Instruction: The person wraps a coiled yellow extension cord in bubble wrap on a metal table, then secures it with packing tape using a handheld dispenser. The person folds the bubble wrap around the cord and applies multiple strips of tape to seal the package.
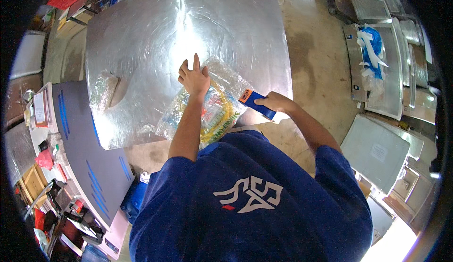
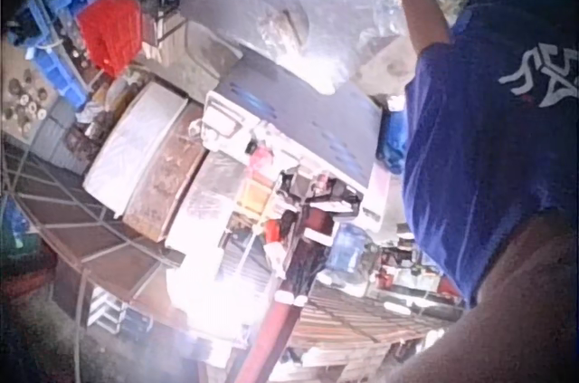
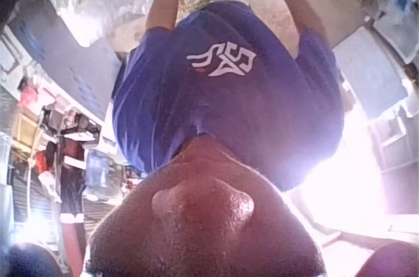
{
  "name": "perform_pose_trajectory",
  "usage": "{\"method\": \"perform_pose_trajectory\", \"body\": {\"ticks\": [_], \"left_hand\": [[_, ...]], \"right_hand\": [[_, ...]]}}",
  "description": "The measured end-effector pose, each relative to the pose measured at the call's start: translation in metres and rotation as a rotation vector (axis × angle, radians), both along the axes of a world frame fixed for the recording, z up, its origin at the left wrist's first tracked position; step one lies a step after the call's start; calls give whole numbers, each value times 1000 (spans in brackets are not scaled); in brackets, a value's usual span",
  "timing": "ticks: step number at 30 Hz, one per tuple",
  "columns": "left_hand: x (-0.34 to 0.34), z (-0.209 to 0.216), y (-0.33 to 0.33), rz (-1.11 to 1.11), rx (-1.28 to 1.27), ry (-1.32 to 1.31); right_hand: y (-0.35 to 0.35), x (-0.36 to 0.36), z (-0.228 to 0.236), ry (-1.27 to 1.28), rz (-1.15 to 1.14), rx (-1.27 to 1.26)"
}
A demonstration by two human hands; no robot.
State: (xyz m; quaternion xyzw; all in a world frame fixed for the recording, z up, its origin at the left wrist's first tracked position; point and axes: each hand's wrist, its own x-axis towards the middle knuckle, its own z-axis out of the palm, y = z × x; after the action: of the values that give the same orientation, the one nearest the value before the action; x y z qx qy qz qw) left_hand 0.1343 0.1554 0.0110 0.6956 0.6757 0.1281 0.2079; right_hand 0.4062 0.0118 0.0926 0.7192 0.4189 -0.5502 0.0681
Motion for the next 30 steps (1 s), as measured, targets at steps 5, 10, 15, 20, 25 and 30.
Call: {"method": "perform_pose_trajectory", "body": {"ticks": [5, 10, 15, 20, 25, 30], "left_hand": [[-3, -10, 2, -18, 74, -7], [-4, -11, 2, 0, 71, -68], [0, -9, -1, 7, 88, -89], [-10, -9, 5, 7, 57, -44], [-5, -16, 1, -12, 49, -111], [-5, -13, 13, -3, -23, -111]], "right_hand": [[75, -41, 46, -180, 286, -233], [100, -57, 93, -195, 260, -373], [52, -29, 93, -202, 19, -269], [129, -117, 124, -352, 264, -622], [86, -83, 95, -631, 1036, -769], [7, -8, 83, -650, 575, -246]]}}
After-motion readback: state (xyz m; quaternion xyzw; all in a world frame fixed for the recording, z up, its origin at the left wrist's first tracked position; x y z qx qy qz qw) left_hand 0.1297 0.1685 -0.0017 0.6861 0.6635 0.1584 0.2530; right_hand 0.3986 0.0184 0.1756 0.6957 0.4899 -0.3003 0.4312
